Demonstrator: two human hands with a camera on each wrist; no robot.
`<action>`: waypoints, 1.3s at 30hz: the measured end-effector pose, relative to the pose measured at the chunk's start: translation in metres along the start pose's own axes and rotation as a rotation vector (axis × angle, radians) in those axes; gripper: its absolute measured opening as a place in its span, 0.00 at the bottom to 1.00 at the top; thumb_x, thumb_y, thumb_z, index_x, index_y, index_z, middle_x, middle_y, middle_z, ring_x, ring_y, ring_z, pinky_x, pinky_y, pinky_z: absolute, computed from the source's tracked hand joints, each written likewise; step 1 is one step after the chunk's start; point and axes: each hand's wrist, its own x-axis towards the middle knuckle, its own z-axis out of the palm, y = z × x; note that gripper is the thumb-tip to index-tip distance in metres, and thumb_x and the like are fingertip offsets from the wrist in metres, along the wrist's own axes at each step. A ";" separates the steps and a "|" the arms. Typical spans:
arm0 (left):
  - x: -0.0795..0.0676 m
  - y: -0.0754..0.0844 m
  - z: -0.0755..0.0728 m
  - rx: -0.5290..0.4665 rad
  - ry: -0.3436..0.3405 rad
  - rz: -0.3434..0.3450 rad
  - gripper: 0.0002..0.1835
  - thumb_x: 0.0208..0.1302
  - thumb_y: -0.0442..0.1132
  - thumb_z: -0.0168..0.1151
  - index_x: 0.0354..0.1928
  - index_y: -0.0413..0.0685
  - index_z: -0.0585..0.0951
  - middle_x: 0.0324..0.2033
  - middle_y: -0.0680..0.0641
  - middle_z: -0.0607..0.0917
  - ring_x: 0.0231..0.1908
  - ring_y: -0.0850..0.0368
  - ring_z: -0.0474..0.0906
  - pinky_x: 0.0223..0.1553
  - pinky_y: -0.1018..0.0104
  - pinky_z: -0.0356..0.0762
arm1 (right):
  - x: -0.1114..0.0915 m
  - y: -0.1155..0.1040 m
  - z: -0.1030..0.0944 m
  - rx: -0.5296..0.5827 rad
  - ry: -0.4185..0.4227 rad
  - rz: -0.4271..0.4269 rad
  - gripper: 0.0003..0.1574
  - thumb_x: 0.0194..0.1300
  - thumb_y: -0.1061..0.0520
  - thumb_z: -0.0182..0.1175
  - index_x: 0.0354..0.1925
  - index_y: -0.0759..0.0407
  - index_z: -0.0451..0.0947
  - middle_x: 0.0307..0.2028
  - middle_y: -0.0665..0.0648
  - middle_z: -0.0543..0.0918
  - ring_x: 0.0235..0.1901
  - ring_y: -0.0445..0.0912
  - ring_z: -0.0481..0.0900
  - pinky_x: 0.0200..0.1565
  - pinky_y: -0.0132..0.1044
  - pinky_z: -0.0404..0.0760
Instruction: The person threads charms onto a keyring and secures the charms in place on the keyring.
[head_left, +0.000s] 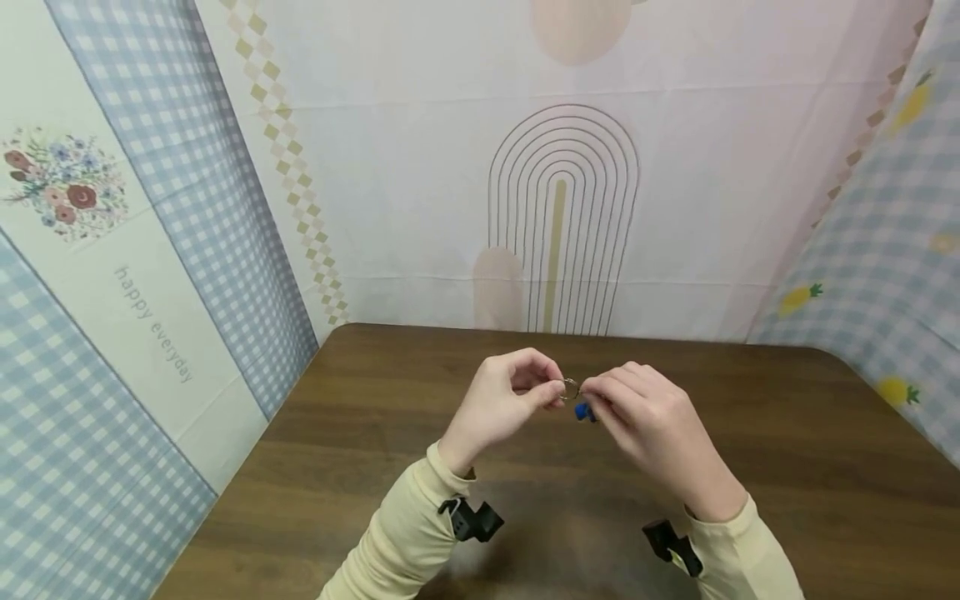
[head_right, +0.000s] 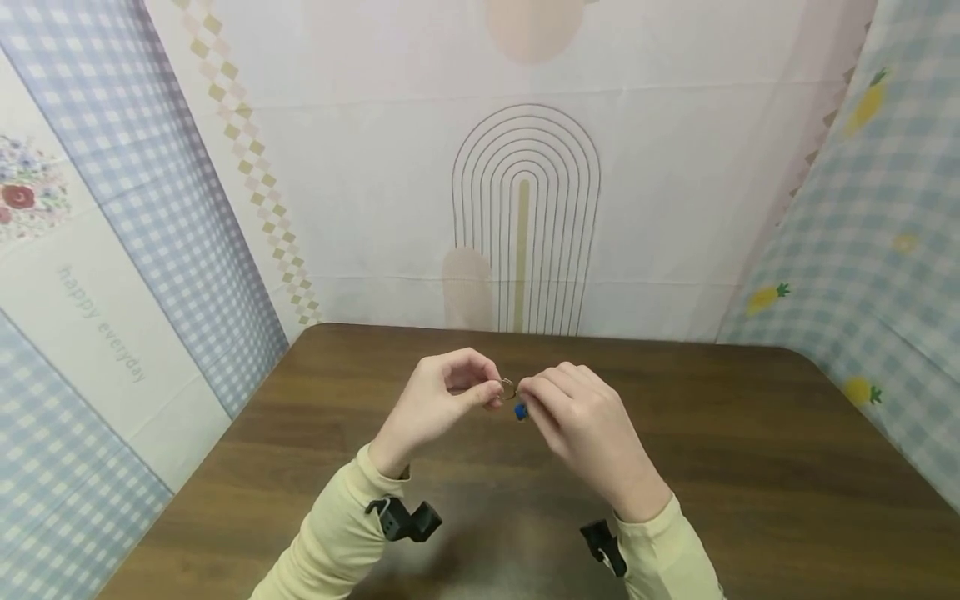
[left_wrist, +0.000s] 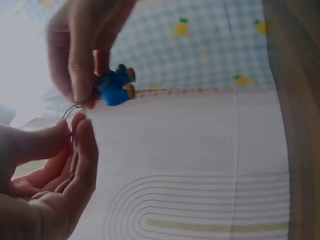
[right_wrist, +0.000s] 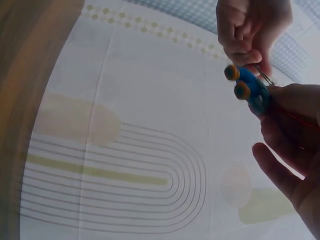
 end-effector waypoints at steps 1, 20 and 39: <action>0.000 -0.001 -0.001 -0.030 -0.028 -0.021 0.03 0.61 0.30 0.65 0.35 0.38 0.80 0.29 0.37 0.86 0.29 0.54 0.85 0.31 0.72 0.80 | -0.001 0.000 0.000 -0.005 -0.010 0.013 0.23 0.75 0.51 0.47 0.30 0.60 0.81 0.26 0.49 0.82 0.27 0.42 0.75 0.34 0.33 0.72; -0.005 -0.007 -0.003 -0.030 -0.130 -0.002 0.05 0.64 0.33 0.62 0.37 0.36 0.82 0.28 0.35 0.85 0.26 0.50 0.82 0.32 0.66 0.83 | -0.003 -0.008 0.000 -0.055 -0.044 -0.070 0.20 0.76 0.53 0.46 0.32 0.57 0.80 0.25 0.45 0.79 0.26 0.40 0.73 0.32 0.30 0.69; -0.017 -0.003 0.003 -0.119 -0.194 -0.045 0.07 0.67 0.33 0.60 0.43 0.37 0.79 0.39 0.35 0.82 0.32 0.67 0.75 0.36 0.76 0.73 | -0.002 -0.016 -0.006 -0.123 0.081 -0.058 0.20 0.75 0.55 0.47 0.30 0.59 0.80 0.24 0.47 0.79 0.23 0.39 0.70 0.30 0.30 0.68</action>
